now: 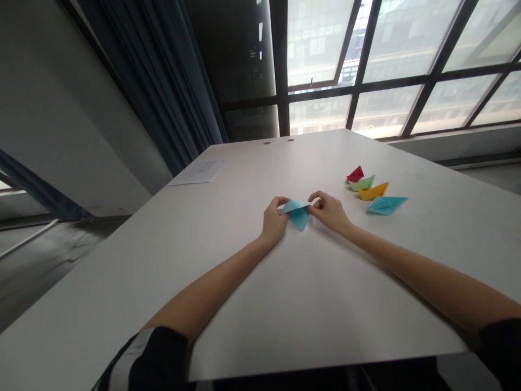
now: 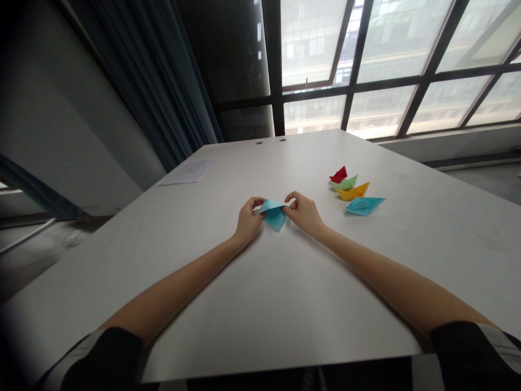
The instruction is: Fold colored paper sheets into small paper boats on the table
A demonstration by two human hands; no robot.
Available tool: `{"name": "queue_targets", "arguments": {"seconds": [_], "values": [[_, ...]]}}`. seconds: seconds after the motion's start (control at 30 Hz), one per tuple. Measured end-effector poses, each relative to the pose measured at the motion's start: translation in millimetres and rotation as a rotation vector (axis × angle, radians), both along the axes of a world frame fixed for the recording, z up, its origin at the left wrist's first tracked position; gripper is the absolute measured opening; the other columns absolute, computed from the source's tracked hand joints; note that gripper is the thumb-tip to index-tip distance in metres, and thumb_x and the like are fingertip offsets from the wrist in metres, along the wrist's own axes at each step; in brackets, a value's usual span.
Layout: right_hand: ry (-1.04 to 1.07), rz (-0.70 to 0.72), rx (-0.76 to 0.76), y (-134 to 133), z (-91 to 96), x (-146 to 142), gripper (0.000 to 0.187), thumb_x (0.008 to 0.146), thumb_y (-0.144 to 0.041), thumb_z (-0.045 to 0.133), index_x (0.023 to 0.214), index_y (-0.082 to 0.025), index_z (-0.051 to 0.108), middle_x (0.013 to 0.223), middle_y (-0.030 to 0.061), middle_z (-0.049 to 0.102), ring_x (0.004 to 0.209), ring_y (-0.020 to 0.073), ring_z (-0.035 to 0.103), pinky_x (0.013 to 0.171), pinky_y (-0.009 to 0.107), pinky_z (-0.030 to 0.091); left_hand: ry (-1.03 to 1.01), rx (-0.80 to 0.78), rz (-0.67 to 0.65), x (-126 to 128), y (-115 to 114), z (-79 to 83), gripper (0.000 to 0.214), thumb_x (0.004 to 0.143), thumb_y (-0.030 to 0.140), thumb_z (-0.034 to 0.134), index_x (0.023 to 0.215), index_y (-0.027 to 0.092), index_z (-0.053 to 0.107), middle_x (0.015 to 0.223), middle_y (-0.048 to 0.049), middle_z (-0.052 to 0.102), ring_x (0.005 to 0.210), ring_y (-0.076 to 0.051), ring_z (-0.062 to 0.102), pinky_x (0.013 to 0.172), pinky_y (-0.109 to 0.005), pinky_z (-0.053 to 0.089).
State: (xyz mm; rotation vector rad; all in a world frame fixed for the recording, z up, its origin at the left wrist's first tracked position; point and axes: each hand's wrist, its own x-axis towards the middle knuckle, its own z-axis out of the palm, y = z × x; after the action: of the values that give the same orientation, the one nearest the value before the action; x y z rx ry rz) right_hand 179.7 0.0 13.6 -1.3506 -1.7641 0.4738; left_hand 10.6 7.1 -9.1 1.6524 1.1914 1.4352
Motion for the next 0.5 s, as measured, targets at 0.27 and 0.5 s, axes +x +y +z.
{"name": "queue_targets", "arguments": {"seconds": [0.27,0.5], "values": [[0.092,0.123,-0.01,12,-10.7,7,0.014,0.07,-0.02,0.055,0.084,-0.02,0.056,0.073,0.0006,0.067,0.057,0.0128,0.06,0.059,0.026,0.046,0.296,0.065,-0.074,-7,0,6.0,0.034,0.072,0.008,0.05,0.103,0.017,0.059,0.111,-0.0077,0.06,0.081,-0.015,0.061,0.07,-0.027,0.051],[-0.191,0.36,-0.002,23,-19.7,25,0.017,0.076,-0.025,0.051,0.088,-0.02,0.062,0.082,0.0026,0.067,0.073,0.0155,0.06,0.067,0.028,0.046,0.752,0.266,-0.259,-30,17,-2.1,0.032,0.077,0.025,0.056,0.108,0.019,0.06,0.116,-0.0126,0.054,0.109,-0.024,0.049,0.096,-0.041,0.037]]}}
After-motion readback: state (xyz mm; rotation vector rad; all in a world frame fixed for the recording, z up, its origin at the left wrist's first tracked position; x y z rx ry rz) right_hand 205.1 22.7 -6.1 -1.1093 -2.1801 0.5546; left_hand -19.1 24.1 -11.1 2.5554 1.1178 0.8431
